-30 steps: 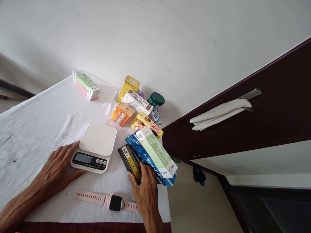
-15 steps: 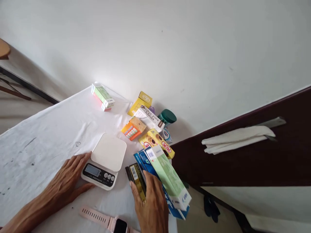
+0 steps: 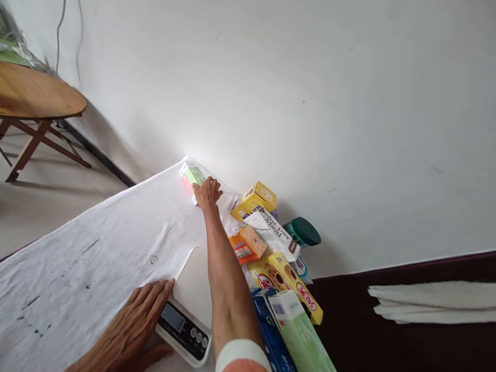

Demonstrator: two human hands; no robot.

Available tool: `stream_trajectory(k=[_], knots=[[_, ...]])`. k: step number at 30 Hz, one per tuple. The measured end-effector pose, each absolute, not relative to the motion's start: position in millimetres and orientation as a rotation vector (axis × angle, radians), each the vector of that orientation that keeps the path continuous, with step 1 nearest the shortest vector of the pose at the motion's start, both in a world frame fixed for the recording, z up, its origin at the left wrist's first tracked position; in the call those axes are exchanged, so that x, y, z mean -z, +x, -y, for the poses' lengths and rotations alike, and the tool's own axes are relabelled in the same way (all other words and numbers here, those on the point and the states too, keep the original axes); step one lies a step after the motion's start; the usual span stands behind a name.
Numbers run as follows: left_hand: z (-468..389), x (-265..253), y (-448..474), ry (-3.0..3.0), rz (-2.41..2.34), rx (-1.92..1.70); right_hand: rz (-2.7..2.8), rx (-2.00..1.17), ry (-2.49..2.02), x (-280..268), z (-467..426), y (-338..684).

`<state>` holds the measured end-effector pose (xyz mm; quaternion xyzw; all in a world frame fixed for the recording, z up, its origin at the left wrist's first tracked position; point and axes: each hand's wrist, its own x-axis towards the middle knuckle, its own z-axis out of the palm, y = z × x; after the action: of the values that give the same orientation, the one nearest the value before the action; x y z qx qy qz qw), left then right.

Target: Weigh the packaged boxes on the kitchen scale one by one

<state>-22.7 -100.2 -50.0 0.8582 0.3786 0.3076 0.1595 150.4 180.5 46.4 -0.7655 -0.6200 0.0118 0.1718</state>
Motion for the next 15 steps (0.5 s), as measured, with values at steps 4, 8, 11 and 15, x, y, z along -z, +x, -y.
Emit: stream_trajectory(k=[4,8,11,15], knots=[[100.5,48.9,-23.7,2.391,-1.068,-0.826,1.719,-0.079,-2.211,-38.5,-191.2,149.8],[100.5,51.0,-23.5,2.359,-1.054,-0.794,1.722,-0.049,-2.132,-45.7,-159.2,156.7],[101.0,53.8,-22.2,2.361,-1.051,-0.816,1.722,-0.008,-2.074,-53.1,-103.6,168.5],[101.1,55.1,-21.7,2.395,-1.070,-0.840,1.756,0.036,-1.876,-45.8,4.4,185.1]])
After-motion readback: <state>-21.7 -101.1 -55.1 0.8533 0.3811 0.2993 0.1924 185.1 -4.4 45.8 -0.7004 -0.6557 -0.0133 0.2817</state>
